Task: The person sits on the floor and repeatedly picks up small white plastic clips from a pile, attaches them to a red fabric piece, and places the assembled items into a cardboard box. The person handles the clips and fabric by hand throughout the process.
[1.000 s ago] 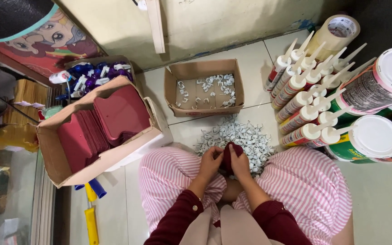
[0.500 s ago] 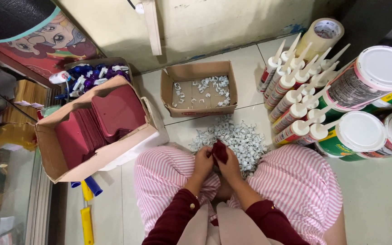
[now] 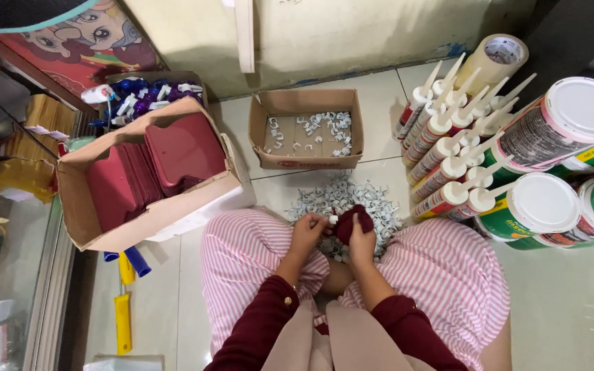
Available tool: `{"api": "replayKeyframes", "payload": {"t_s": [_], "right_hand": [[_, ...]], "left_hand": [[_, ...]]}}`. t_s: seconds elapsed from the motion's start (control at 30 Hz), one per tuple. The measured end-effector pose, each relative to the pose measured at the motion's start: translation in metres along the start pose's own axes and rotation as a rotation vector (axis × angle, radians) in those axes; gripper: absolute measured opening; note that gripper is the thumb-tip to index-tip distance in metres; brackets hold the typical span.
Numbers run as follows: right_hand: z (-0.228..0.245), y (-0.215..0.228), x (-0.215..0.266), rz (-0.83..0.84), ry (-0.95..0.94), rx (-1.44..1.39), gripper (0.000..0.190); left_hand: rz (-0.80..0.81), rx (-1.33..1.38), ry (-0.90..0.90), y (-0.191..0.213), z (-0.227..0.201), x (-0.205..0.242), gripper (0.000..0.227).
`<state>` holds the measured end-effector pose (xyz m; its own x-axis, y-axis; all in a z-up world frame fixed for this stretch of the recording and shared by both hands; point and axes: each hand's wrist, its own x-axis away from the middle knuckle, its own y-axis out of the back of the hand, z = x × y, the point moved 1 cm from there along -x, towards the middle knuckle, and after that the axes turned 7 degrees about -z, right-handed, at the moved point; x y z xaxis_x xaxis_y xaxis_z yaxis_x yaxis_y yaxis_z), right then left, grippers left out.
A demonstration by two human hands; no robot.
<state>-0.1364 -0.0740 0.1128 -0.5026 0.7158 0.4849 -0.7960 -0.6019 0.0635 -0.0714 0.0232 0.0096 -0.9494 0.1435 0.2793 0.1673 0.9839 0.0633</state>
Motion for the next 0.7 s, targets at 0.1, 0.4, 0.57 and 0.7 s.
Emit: {"api": "replayKeyframes", "payload": {"t_s": [0.1, 0.4, 0.57, 0.7], "right_hand": [[-0.021, 0.000, -0.022, -0.069, -0.112, -0.187, 0.059], [-0.076, -0.001, -0.068, 0.005, -0.238, -0.302, 0.047], [-0.074, -0.004, -0.073, -0.018, -0.283, -0.331, 0.049], [-0.089, -0.008, -0.082, -0.009, -0.283, -0.300, 0.052]], "left_hand": [[-0.006, 0.000, 0.063, 0.000, 0.021, -0.021, 0.018], [-0.023, 0.559, -0.057, -0.013, -0.132, -0.099, 0.050], [-0.020, 0.123, -0.201, -0.014, -0.136, -0.076, 0.067], [0.039, -0.796, -0.588, -0.003, -0.109, -0.032, 0.049]]}}
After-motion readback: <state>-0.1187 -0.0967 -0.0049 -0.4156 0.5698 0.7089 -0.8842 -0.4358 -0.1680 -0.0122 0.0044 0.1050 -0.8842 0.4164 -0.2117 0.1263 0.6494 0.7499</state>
